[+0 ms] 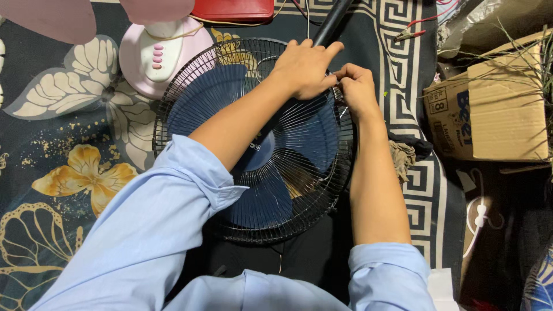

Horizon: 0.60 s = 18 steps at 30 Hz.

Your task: The person disassembles a blue electric fan by removing the front grille and fan blades, then cleans the blades with a cloth. They then reassemble the fan by reattaching the blades and grille. The person also handles a pink fan, cleaning its blades with a cloth and a toothbrush.

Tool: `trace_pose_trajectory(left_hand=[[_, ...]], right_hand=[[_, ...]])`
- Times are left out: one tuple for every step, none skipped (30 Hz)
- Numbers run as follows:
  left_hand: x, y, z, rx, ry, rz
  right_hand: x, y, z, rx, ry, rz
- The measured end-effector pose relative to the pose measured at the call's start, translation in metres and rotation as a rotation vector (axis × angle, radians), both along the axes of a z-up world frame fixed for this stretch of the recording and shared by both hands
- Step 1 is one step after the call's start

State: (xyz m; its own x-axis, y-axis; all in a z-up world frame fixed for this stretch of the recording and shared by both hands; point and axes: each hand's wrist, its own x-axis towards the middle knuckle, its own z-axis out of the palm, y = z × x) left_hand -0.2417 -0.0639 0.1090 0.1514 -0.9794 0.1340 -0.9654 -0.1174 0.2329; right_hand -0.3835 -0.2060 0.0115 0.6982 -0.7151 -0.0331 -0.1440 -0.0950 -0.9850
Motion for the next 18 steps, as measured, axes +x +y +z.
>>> trace_pose_trajectory(left_hand=[[0.001,-0.001,-0.001,-0.002,-0.001,0.000],[0.001,-0.003,-0.002,-0.005,-0.003,0.001],[0.002,-0.004,-0.004,-0.002,-0.008,0.003],[0.002,-0.004,-0.006,0.000,-0.013,0.006],[0.003,-0.004,-0.006,0.001,-0.019,0.008],[0.005,-0.003,-0.007,-0.012,-0.012,0.008],[0.005,-0.003,-0.007,-0.029,-0.002,0.007],[0.004,-0.003,-0.007,-0.045,0.009,0.006],[0.006,0.000,-0.008,-0.125,0.005,-0.009],[0.006,0.004,-0.008,-0.204,0.001,-0.023],[0.000,0.010,-0.011,-0.286,-0.001,-0.043],[-0.006,0.023,-0.016,-0.339,0.010,-0.058],[-0.012,0.039,-0.019,-0.396,0.019,-0.077],[-0.017,0.056,-0.022,-0.453,0.027,-0.097],[-0.026,0.077,-0.026,-0.461,-0.009,-0.079],[-0.039,0.103,-0.033,-0.468,-0.045,-0.062],[-0.050,0.130,-0.038,-0.477,-0.084,-0.044],[-0.062,0.155,-0.042,-0.432,-0.054,-0.006]], right_hand=[[0.001,-0.003,-0.002,0.047,0.020,-0.012],[0.002,-0.005,-0.004,0.095,0.040,-0.024],[0.003,-0.007,-0.006,0.053,0.005,0.027],[0.003,-0.008,-0.007,0.012,-0.031,0.078],[0.001,-0.009,-0.007,-0.030,-0.068,0.129],[-0.002,-0.009,-0.006,-0.046,-0.046,0.146],[-0.010,-0.010,-0.004,-0.066,-0.021,0.163],[-0.018,-0.011,-0.002,-0.086,0.004,0.179],[-0.026,-0.007,-0.003,-0.068,0.033,0.182],[-0.038,-0.002,-0.004,-0.051,0.061,0.185],[-0.055,0.007,-0.006,-0.035,0.092,0.182],[-0.069,0.019,-0.011,-0.156,0.039,0.131],[-0.085,0.032,-0.014,-0.279,-0.017,0.075],[-0.100,0.046,-0.018,-0.402,-0.071,0.017],[-0.115,0.064,-0.024,-0.213,-0.077,-0.107],[-0.130,0.086,-0.031,-0.022,-0.083,-0.229],[-0.144,0.107,-0.037,0.169,-0.091,-0.348],[-0.161,0.129,-0.042,0.150,-0.055,-0.326]])
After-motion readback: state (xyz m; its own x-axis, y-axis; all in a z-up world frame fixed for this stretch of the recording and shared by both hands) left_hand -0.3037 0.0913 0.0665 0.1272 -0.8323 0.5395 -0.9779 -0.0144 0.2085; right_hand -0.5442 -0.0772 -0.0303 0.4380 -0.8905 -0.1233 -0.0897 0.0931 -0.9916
